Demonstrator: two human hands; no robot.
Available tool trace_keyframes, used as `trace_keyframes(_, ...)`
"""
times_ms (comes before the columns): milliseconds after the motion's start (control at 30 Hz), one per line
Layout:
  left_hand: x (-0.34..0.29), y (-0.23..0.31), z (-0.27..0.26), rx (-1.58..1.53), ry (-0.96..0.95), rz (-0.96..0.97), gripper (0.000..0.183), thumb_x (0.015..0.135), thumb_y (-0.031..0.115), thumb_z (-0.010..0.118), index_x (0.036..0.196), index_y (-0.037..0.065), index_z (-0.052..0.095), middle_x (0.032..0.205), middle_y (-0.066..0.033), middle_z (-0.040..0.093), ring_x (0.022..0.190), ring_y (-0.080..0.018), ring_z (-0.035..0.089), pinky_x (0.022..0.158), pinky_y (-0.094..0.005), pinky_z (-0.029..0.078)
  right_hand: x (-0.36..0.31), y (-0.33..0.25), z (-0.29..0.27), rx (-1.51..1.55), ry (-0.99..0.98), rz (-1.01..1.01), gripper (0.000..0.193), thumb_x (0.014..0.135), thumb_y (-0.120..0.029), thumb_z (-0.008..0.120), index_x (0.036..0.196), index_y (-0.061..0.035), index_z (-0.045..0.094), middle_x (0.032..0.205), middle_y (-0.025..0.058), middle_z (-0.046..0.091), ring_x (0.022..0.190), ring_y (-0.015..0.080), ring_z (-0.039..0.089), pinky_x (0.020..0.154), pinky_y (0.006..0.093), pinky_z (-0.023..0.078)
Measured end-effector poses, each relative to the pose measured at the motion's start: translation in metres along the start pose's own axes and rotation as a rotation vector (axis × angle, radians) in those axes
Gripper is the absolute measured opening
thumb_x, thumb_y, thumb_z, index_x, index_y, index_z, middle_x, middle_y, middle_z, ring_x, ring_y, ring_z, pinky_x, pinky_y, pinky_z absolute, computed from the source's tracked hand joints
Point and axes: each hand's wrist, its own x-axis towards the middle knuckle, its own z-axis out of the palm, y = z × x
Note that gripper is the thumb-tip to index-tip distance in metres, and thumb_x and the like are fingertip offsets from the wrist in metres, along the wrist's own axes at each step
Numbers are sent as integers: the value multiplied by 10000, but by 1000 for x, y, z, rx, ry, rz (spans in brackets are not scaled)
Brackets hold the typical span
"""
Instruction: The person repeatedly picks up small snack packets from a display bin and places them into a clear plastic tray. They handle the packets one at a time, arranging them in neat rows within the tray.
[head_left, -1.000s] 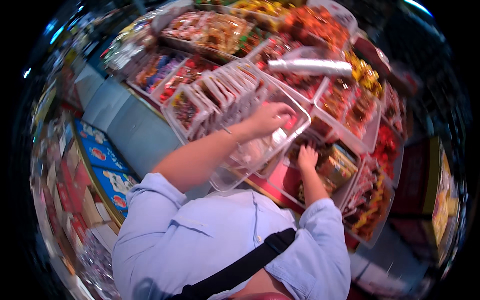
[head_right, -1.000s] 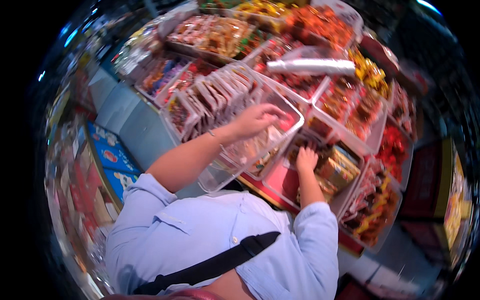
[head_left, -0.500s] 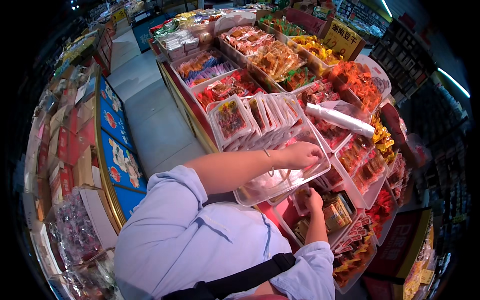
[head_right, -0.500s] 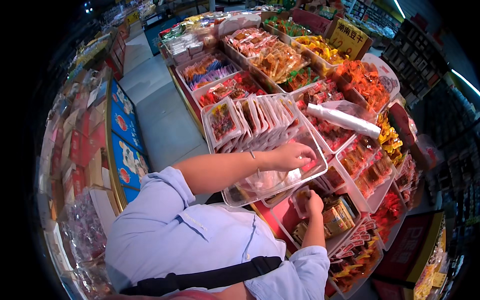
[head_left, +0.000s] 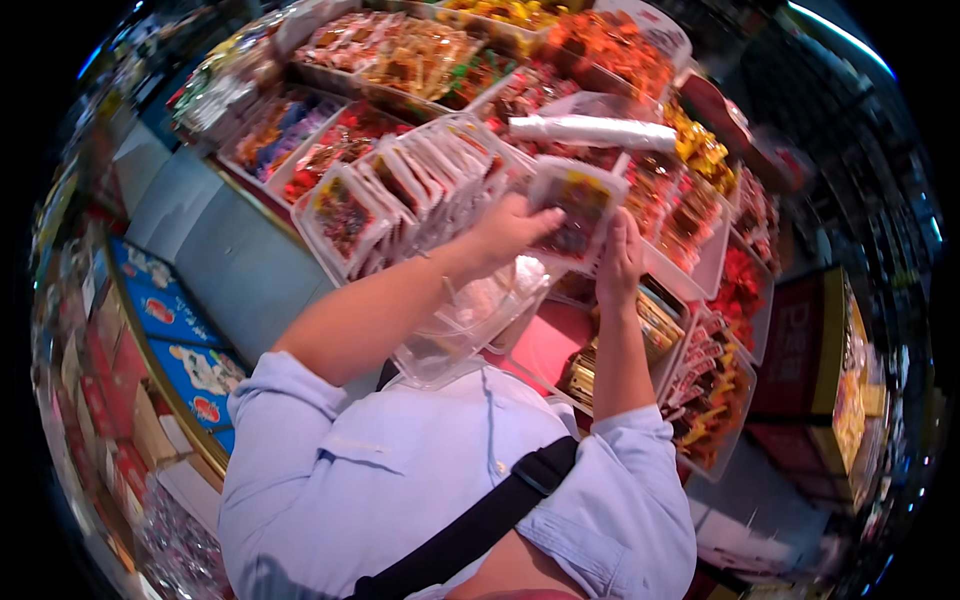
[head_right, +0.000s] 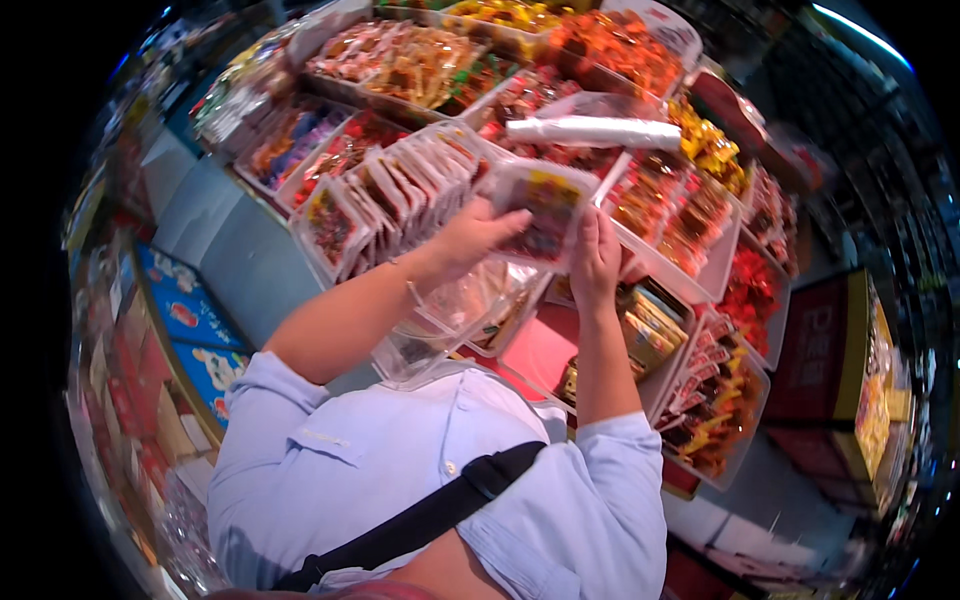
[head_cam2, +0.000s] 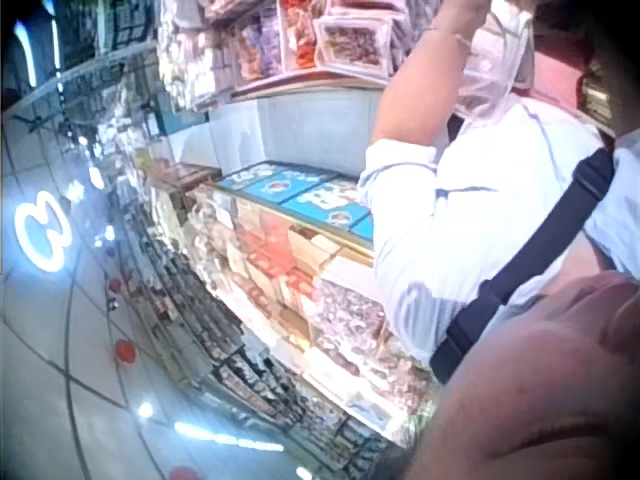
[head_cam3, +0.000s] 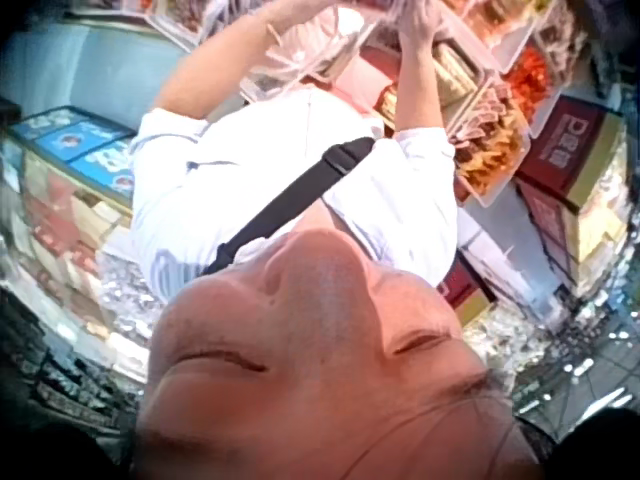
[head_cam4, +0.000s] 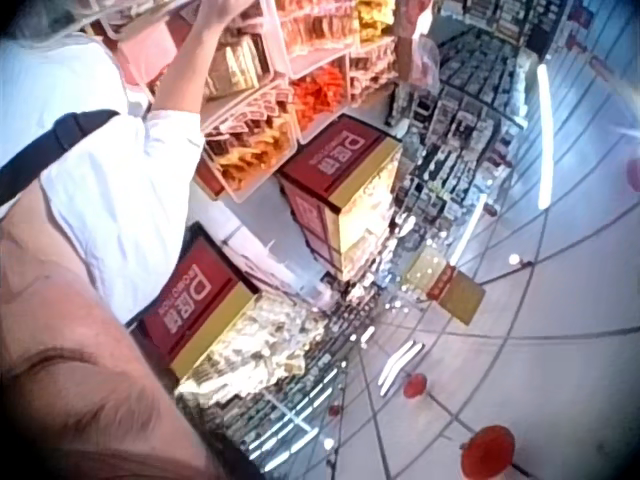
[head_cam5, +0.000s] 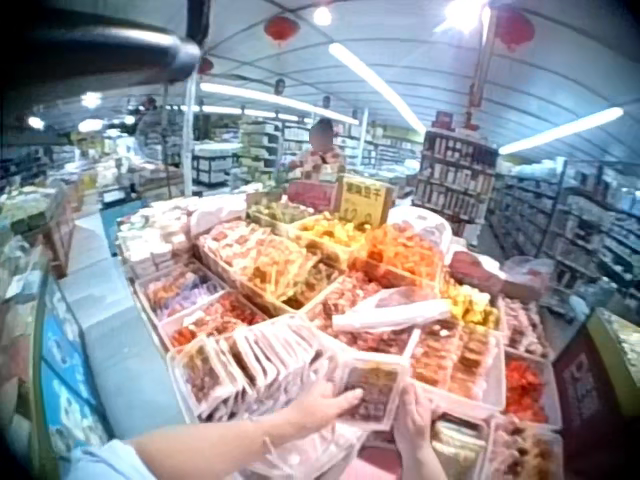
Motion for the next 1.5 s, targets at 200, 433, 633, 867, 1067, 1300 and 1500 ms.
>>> trace_keyframes(200,4,28,1,-184,-3,-114,235,845,135,480,1028,-13,486,949,-87,567,817,-144,571,725,-279,485,20,80,-84,-1468,197,-93,456,698,-239,599,1090,-51,462,1178,131,411,1113,293,369,911,382,307)
trace_keyframes(433,7,2,-6,-19,32,-41,259,824,197,525,996,3,527,859,-31,570,769,-95,530,696,-255,441,-21,101,-84,-1651,92,8,661,667,-222,624,1249,-129,323,1341,170,216,1247,331,186,948,471,232)
trace_keyframes(633,14,-6,-1,181,73,10,248,818,203,522,934,-15,547,833,-28,564,775,-102,497,737,-269,408,-22,113,-110,-1778,268,-46,617,622,-202,675,1172,-112,409,1206,154,380,1135,305,344,931,438,258)
trace_keyframes(867,5,9,-3,121,170,-39,320,781,240,552,913,-52,543,828,-96,582,756,-138,531,690,-292,420,-1,72,-92,-1957,-45,203,337,634,-235,657,933,-142,531,851,79,530,954,284,466,807,427,340)
trace_keyframes(1067,9,9,-6,374,261,-39,371,800,290,523,895,-69,533,813,-127,587,757,-166,546,681,-316,419,-6,67,-123,-1231,135,126,253,747,-187,574,951,-56,503,863,102,576,752,300,558,644,372,439)
trace_keyframes(1300,11,4,-13,268,325,40,304,833,266,494,971,-4,524,813,-57,559,748,-122,500,688,-286,408,-2,-31,-25,42,193,25,246,854,-120,461,1066,4,447,974,67,537,804,118,531,688,242,438)
trace_keyframes(1500,3,22,-6,-60,161,33,340,853,297,459,997,-6,516,897,-53,568,814,-98,525,725,-251,425,2,-36,27,6,47,-70,206,858,-132,465,1023,-10,456,894,36,554,742,68,512,631,197,419)
